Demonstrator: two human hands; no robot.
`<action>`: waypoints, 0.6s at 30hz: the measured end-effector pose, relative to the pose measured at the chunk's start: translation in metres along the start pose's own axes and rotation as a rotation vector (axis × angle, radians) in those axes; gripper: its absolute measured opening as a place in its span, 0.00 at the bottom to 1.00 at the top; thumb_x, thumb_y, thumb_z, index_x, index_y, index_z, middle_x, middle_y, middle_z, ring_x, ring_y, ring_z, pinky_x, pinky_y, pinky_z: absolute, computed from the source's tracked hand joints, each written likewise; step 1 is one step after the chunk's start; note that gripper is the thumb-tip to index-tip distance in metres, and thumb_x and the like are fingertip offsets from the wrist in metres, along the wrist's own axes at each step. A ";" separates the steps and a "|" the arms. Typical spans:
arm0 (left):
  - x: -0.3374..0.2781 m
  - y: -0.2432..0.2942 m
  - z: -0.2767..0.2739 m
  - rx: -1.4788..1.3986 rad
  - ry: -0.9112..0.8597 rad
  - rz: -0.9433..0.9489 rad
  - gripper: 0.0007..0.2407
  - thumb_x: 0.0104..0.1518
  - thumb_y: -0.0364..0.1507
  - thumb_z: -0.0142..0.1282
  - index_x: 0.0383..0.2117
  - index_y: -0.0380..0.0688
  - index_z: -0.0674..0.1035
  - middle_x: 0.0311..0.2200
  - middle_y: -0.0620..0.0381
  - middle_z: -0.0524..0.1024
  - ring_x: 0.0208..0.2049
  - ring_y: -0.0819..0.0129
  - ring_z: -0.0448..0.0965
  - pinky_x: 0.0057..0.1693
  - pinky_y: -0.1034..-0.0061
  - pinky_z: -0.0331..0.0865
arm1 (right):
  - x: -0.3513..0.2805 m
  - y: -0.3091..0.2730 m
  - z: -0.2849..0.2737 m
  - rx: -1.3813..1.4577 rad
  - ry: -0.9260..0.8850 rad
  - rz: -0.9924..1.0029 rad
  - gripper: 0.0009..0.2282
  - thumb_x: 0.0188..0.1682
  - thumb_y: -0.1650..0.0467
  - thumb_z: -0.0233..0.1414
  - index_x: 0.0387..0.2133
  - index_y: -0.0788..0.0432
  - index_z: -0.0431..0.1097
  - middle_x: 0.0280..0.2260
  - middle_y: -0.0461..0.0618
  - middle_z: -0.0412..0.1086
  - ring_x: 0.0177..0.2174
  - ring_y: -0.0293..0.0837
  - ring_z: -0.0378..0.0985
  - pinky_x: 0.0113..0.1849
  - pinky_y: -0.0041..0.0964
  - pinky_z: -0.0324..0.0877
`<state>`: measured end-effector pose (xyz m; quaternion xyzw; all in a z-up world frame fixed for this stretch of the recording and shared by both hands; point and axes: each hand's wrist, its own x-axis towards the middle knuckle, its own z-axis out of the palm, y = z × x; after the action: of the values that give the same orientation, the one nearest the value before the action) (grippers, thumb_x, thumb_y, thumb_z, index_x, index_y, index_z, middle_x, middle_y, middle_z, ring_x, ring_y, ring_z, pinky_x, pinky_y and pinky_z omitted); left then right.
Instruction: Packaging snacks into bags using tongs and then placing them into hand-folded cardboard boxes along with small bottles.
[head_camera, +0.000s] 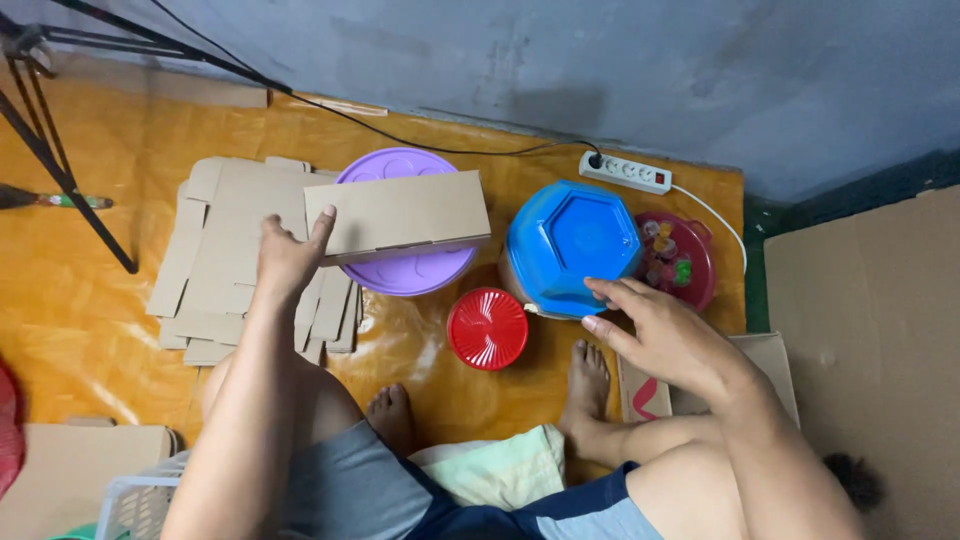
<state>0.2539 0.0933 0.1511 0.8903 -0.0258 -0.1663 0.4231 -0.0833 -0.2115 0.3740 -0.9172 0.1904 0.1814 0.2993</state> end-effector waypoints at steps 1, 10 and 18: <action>-0.006 0.006 0.000 -0.002 0.005 -0.001 0.44 0.60 0.56 0.62 0.65 0.24 0.58 0.57 0.19 0.65 0.59 0.30 0.69 0.58 0.42 0.68 | 0.002 0.001 0.001 -0.003 0.000 -0.005 0.23 0.54 0.63 0.50 0.61 0.59 0.63 0.54 0.61 0.71 0.53 0.60 0.76 0.51 0.58 0.74; -0.009 0.012 0.005 -0.183 -0.126 -0.207 0.38 0.59 0.51 0.61 0.57 0.17 0.70 0.43 0.23 0.77 0.46 0.38 0.82 0.48 0.56 0.78 | 0.006 -0.002 0.001 -0.012 0.000 0.052 0.23 0.53 0.64 0.50 0.61 0.56 0.64 0.55 0.60 0.71 0.54 0.59 0.77 0.51 0.56 0.73; -0.004 0.018 0.012 -0.843 0.036 -0.165 0.26 0.55 0.39 0.70 0.47 0.26 0.74 0.32 0.40 0.77 0.32 0.58 0.83 0.42 0.61 0.82 | 0.005 -0.009 -0.002 -0.007 0.006 0.072 0.22 0.53 0.65 0.50 0.61 0.58 0.64 0.56 0.62 0.71 0.54 0.59 0.76 0.52 0.56 0.73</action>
<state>0.2480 0.0737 0.1586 0.6415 0.1232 -0.1799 0.7355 -0.0746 -0.2070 0.3775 -0.9113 0.2236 0.1899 0.2890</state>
